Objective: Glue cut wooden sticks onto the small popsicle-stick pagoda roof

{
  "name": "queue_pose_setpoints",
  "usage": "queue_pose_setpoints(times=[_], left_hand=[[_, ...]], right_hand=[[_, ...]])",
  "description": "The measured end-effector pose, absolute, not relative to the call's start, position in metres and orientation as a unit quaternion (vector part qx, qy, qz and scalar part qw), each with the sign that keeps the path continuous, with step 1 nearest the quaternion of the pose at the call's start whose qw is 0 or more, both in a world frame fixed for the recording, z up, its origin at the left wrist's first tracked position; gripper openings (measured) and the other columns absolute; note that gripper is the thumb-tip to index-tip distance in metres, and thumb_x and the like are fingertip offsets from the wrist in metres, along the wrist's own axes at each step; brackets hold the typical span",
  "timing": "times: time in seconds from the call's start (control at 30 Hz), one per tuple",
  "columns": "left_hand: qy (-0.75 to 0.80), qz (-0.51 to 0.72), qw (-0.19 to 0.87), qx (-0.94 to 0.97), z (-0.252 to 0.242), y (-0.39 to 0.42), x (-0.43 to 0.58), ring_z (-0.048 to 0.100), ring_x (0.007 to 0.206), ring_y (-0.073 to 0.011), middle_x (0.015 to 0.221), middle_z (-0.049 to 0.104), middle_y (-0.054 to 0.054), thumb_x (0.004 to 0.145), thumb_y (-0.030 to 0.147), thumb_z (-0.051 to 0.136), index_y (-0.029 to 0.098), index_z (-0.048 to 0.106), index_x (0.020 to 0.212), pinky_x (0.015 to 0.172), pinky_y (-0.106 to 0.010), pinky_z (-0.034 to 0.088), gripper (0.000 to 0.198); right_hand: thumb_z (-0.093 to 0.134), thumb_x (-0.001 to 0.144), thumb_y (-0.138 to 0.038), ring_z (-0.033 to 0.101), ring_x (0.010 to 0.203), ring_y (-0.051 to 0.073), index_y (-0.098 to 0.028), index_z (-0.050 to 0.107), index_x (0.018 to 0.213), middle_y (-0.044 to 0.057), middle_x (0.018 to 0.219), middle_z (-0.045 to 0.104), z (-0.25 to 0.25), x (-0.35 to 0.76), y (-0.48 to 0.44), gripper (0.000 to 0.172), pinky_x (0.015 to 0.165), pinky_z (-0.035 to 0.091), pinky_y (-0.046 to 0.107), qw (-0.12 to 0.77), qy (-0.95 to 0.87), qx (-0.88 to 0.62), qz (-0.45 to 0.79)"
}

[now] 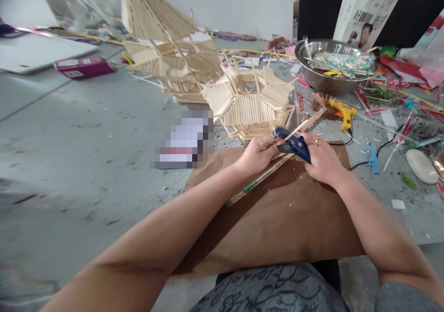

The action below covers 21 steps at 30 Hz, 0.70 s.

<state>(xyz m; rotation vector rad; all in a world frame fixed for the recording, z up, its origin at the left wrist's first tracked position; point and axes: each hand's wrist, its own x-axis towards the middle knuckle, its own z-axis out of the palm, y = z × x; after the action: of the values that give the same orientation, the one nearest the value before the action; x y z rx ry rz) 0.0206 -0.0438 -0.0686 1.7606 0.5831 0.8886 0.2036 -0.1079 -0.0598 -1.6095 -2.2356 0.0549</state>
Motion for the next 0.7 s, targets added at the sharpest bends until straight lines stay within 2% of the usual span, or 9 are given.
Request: queue_pose_setpoints(times=[0.07, 0.13, 0.47, 0.7], left_hand=[[0.235, 0.354, 0.555, 0.715, -0.0671, -0.0424, 0.0197, 0.028, 0.043, -0.0059, 0.048, 0.033, 0.006, 0.084, 0.040, 0.046, 0.016, 0.049, 0.062, 0.044, -0.019, 0.024, 0.033], [0.233, 0.345, 0.557, 0.719, -0.0652, -0.0420, 0.0189, 0.028, 0.044, -0.0059, 0.048, 0.033, 0.006, 0.084, 0.042, 0.046, 0.017, 0.046, 0.059, 0.044, -0.019, 0.024, 0.035], [0.221, 0.359, 0.493, 0.761, -0.0622, -0.0444, 0.0186, 0.048, 0.066, -0.0107, 0.058, 0.046, 0.001, 0.083, 0.028, 0.046, 0.017, 0.048, 0.059, 0.057, -0.019, 0.038, 0.027], [0.217, 0.369, 0.468, 0.773, -0.0658, -0.0440, 0.0183, 0.047, 0.066, -0.0099, 0.065, 0.050, 0.000, 0.083, 0.024, 0.044, 0.015, 0.052, 0.065, 0.058, -0.019, 0.039, 0.022]], right_hand=[[0.048, 0.065, -0.012, 0.047, 0.119, 0.026, -0.021, 0.037, 0.123, 0.012, 0.123, 0.054, -0.0602, 0.2027, -0.1079, 0.059, 0.097, 0.040, 0.048, 0.201, -0.800, -0.564, 0.031], [0.047, 0.065, -0.011, 0.047, 0.119, 0.026, -0.021, 0.038, 0.121, 0.012, 0.123, 0.054, -0.0605, 0.2017, -0.1082, 0.057, 0.097, 0.040, 0.048, 0.206, -0.799, -0.563, 0.032], [0.046, 0.068, -0.013, 0.055, 0.109, 0.027, -0.016, 0.043, 0.118, 0.013, 0.115, 0.060, -0.0567, 0.1987, -0.1100, 0.051, 0.093, 0.045, 0.044, 0.188, -0.785, -0.590, -0.001], [0.047, 0.067, -0.016, 0.057, 0.107, 0.028, -0.014, 0.046, 0.117, 0.013, 0.114, 0.062, -0.0589, 0.1997, -0.1110, 0.050, 0.089, 0.047, 0.044, 0.179, -0.778, -0.602, -0.019]])
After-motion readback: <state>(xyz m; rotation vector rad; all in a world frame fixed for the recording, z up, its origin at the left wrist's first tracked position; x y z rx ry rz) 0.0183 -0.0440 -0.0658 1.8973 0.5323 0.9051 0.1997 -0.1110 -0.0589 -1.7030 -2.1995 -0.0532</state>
